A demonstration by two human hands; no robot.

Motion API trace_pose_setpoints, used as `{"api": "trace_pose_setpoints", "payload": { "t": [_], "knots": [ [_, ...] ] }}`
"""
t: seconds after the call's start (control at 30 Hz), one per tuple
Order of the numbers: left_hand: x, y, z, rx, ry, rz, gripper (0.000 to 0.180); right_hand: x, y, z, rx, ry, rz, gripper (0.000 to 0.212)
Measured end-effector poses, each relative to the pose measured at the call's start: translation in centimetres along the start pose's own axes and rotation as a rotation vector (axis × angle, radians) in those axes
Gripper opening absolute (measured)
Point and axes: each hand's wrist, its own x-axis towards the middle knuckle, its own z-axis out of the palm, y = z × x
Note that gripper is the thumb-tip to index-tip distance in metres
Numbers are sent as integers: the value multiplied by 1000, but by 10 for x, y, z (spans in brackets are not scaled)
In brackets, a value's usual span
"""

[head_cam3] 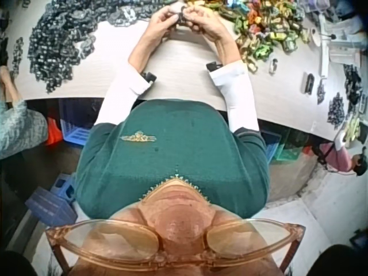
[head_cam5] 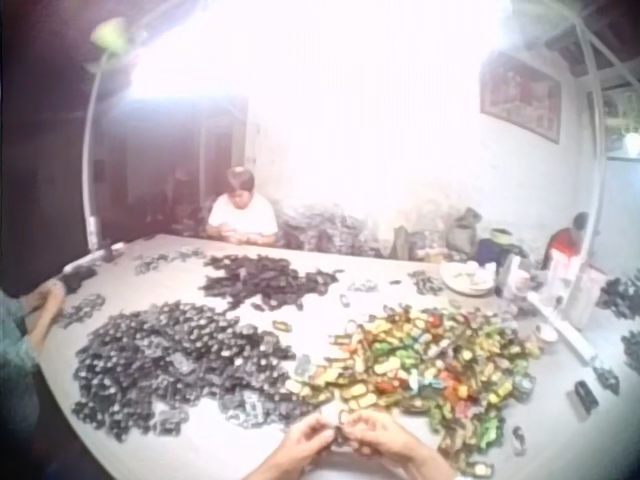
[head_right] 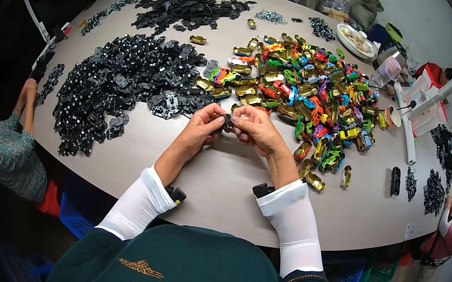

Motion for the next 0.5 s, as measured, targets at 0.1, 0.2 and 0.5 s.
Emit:
{"api": "trace_pose_setpoints", "payload": {
  "t": [0.1,0.2,0.5],
  "knots": [
    [0,0,0,-4,-15,6,11,-2,-4,3,60,-12,16,17],
    [0,5,1,14,-26,11,10,-2,-3,3,85,2,29,17],
    [9,-14,-2,124,28,252,7,0,0,10,-71,96,-31,15]
  ]
}}
